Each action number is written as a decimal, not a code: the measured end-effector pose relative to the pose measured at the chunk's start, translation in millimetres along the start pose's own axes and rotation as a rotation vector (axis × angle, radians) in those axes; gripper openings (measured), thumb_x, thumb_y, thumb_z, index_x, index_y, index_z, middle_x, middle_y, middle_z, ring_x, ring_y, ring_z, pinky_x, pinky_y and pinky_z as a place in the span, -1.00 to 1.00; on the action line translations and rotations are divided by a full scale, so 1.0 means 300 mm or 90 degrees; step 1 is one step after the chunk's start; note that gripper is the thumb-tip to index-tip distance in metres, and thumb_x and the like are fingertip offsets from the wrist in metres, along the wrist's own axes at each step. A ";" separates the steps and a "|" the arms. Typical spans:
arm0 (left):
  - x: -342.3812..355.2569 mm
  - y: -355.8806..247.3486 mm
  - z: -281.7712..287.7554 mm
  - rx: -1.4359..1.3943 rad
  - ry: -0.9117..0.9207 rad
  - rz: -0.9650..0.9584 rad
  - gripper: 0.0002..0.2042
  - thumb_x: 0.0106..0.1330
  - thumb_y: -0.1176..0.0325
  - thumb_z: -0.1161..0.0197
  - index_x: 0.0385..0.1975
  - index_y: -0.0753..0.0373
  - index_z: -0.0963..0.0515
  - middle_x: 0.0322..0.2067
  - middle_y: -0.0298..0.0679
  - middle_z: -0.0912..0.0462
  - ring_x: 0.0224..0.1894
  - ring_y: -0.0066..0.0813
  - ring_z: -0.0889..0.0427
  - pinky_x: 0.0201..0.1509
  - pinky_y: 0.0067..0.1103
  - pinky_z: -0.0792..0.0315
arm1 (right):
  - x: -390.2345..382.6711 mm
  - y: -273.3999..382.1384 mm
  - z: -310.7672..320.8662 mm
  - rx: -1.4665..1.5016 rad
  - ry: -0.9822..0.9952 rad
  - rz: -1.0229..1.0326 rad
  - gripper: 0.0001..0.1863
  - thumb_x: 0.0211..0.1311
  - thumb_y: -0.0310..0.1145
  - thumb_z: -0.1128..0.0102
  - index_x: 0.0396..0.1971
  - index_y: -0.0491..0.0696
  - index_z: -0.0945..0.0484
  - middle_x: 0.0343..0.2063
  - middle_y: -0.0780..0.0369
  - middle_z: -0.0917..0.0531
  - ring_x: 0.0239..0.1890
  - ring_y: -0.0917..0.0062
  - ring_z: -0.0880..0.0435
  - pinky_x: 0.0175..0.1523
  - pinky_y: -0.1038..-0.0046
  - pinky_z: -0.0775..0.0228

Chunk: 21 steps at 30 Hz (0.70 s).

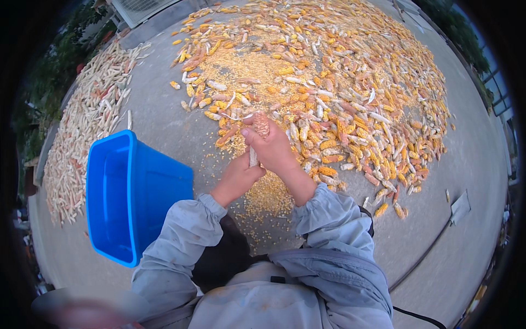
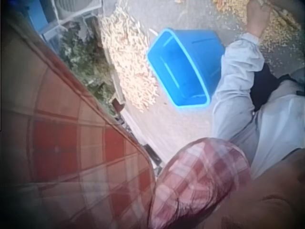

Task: The person repeatedly picks up dried corn cobs from a large pile on the ground and removes the kernels by hand, letting the kernels fall onto the ground. The person discards the empty cobs into a nearby blue bin.

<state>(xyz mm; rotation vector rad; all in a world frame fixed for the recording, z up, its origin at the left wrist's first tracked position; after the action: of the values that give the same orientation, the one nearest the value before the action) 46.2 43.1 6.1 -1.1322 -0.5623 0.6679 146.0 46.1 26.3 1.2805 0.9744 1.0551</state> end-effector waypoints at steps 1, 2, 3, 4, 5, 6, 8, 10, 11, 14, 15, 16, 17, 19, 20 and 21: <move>-0.004 0.014 -0.007 -0.041 0.015 0.054 -0.76 0.11 0.36 -0.12 -0.25 0.30 -0.40 -0.57 -0.24 -0.48 -0.58 -0.40 -0.47 -0.51 -0.50 -0.32 | 0.004 -0.005 0.001 0.014 -0.005 0.019 -0.76 0.21 -0.35 -0.12 -0.16 -0.11 -0.47 -0.54 0.35 -0.53 -0.48 0.69 -0.49 -0.34 0.60 -0.37; -0.010 0.026 -0.016 -0.081 0.029 0.108 -0.79 0.11 0.39 -0.11 -0.28 0.30 -0.39 -0.61 -0.31 -0.44 -0.63 -0.51 -0.42 -0.57 -0.57 -0.28 | 0.007 -0.010 0.001 0.017 0.006 0.015 -0.77 0.21 -0.35 -0.12 -0.17 -0.11 -0.47 -0.54 0.34 -0.53 -0.48 0.69 -0.49 -0.35 0.60 -0.36; -0.019 0.027 -0.025 -0.171 0.043 0.151 -0.84 0.11 0.41 -0.11 -0.33 0.29 -0.37 -0.64 -0.36 -0.37 -0.67 -0.57 -0.35 -0.61 -0.61 -0.21 | 0.010 -0.009 0.002 0.019 0.017 0.011 -0.78 0.21 -0.35 -0.11 -0.18 -0.11 -0.47 -0.54 0.34 -0.53 -0.48 0.69 -0.49 -0.37 0.61 -0.36; -0.029 0.019 -0.033 -0.259 0.057 0.193 -0.87 0.11 0.44 -0.10 -0.37 0.27 -0.35 -0.67 -0.41 -0.31 -0.70 -0.64 -0.28 -0.65 -0.65 -0.14 | 0.011 -0.004 0.001 0.022 0.027 0.008 -0.79 0.21 -0.35 -0.11 -0.20 -0.10 -0.47 -0.54 0.33 -0.53 -0.47 0.69 -0.49 -0.38 0.61 -0.35; -0.039 0.011 -0.043 -0.348 0.070 0.236 -0.90 0.11 0.46 -0.09 -0.42 0.26 -0.33 -0.70 -0.46 -0.25 -0.73 -0.70 -0.20 -0.69 -0.70 -0.07 | 0.009 0.000 0.000 0.036 0.032 0.000 -0.80 0.21 -0.34 -0.11 -0.21 -0.10 -0.47 -0.54 0.33 -0.53 -0.47 0.69 -0.49 -0.39 0.62 -0.34; -0.048 -0.001 -0.046 -0.408 0.070 0.254 -0.91 0.12 0.47 -0.09 -0.45 0.24 -0.31 -0.71 -0.47 -0.21 -0.75 -0.72 -0.16 -0.70 -0.70 -0.03 | 0.007 0.004 -0.002 0.051 0.037 -0.007 -0.80 0.21 -0.34 -0.11 -0.22 -0.10 -0.47 -0.54 0.33 -0.53 -0.48 0.70 -0.49 -0.41 0.62 -0.34; -0.061 -0.024 -0.055 -0.528 0.072 0.287 -0.89 0.12 0.49 -0.07 -0.50 0.20 -0.26 -0.74 -0.50 -0.14 -0.77 -0.74 -0.08 -0.73 -0.71 0.06 | 0.003 0.021 0.000 0.065 0.043 0.001 -0.81 0.21 -0.34 -0.11 -0.24 -0.10 -0.48 -0.55 0.32 -0.53 -0.48 0.70 -0.50 -0.43 0.63 -0.33; -0.066 -0.027 -0.062 -0.569 0.076 0.290 -0.88 0.12 0.48 -0.08 -0.50 0.19 -0.25 -0.76 -0.49 -0.13 -0.78 -0.74 -0.07 -0.74 -0.70 0.06 | 0.001 0.038 -0.001 0.064 0.045 0.032 -0.81 0.21 -0.33 -0.12 -0.25 -0.10 -0.49 -0.55 0.32 -0.53 -0.49 0.70 -0.50 -0.44 0.64 -0.32; -0.068 -0.028 -0.067 -0.590 0.079 0.291 -0.87 0.12 0.48 -0.08 -0.50 0.19 -0.24 -0.77 -0.49 -0.12 -0.79 -0.74 -0.07 -0.74 -0.70 0.07 | 0.001 0.041 0.001 0.065 0.048 0.030 -0.81 0.21 -0.33 -0.12 -0.26 -0.11 -0.50 -0.55 0.32 -0.53 -0.48 0.69 -0.50 -0.44 0.64 -0.32; -0.074 -0.016 -0.077 -0.643 0.076 0.277 -0.88 0.12 0.49 -0.07 -0.50 0.20 -0.25 -0.77 -0.48 -0.12 -0.80 -0.73 -0.07 -0.74 -0.70 0.06 | -0.001 0.059 0.004 0.054 0.048 0.027 -0.80 0.17 -0.29 -0.15 -0.31 -0.10 -0.53 -0.57 0.31 -0.55 -0.50 0.68 -0.52 -0.43 0.61 -0.34; -0.077 -0.018 -0.078 -0.652 0.081 0.274 -0.88 0.12 0.47 -0.07 -0.51 0.19 -0.24 -0.78 -0.48 -0.11 -0.80 -0.72 -0.08 -0.75 -0.70 0.05 | -0.002 0.069 0.004 0.042 0.043 0.028 -0.79 0.14 -0.27 -0.17 -0.35 -0.10 -0.55 -0.59 0.30 -0.56 -0.51 0.67 -0.53 -0.42 0.58 -0.36; -0.078 -0.024 -0.081 -0.662 0.087 0.271 -0.88 0.13 0.46 -0.06 -0.52 0.18 -0.24 -0.79 -0.48 -0.11 -0.80 -0.72 -0.08 -0.75 -0.69 0.05 | -0.003 0.075 0.009 0.028 0.037 0.029 -0.78 0.10 -0.24 -0.20 -0.38 -0.09 -0.57 -0.61 0.29 -0.58 -0.53 0.67 -0.54 -0.41 0.55 -0.38; -0.080 -0.031 -0.084 -0.673 0.094 0.268 -0.88 0.13 0.45 -0.05 -0.53 0.18 -0.24 -0.79 -0.47 -0.11 -0.80 -0.71 -0.08 -0.75 -0.69 0.05 | -0.003 0.080 0.015 -0.010 0.020 0.045 -0.77 0.10 -0.23 -0.21 -0.38 -0.09 -0.57 -0.60 0.29 -0.58 -0.52 0.67 -0.54 -0.40 0.54 -0.38; -0.087 -0.066 -0.093 -0.781 0.158 0.244 -0.88 0.14 0.42 -0.03 -0.56 0.16 -0.23 -0.81 -0.46 -0.11 -0.81 -0.70 -0.09 -0.75 -0.69 0.04 | -0.001 0.087 0.028 -0.087 -0.015 0.078 -0.75 0.09 -0.20 -0.24 -0.39 -0.09 -0.57 -0.59 0.29 -0.59 -0.51 0.66 -0.54 -0.39 0.54 -0.38; -0.088 -0.082 -0.095 -0.834 0.191 0.230 -0.87 0.15 0.40 -0.02 -0.57 0.15 -0.23 -0.81 -0.46 -0.11 -0.81 -0.69 -0.09 -0.75 -0.68 0.04 | 0.001 0.081 0.029 -0.070 -0.014 0.073 -0.76 0.11 -0.22 -0.23 -0.37 -0.10 -0.57 -0.57 0.31 -0.58 -0.49 0.69 -0.51 -0.37 0.56 -0.36; -0.086 -0.086 -0.097 -0.852 0.215 0.218 -0.87 0.15 0.38 -0.01 -0.58 0.15 -0.23 -0.81 -0.46 -0.12 -0.81 -0.68 -0.09 -0.74 -0.67 0.02 | 0.004 0.072 0.030 -0.054 -0.013 0.068 -0.76 0.13 -0.24 -0.21 -0.35 -0.11 -0.58 -0.56 0.34 -0.57 -0.47 0.71 -0.47 -0.36 0.59 -0.34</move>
<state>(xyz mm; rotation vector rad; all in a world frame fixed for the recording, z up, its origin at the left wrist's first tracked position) 54.3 -1.0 19.0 -2.5798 -0.5052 0.3054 153.6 45.0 48.5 1.2827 0.8439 1.1519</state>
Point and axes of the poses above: each hand's wrist, its own x-axis towards the middle knuckle, its own z-axis out of the back of the hand, y = z × x, the point moved 6 cm from there along x, towards the middle knuckle
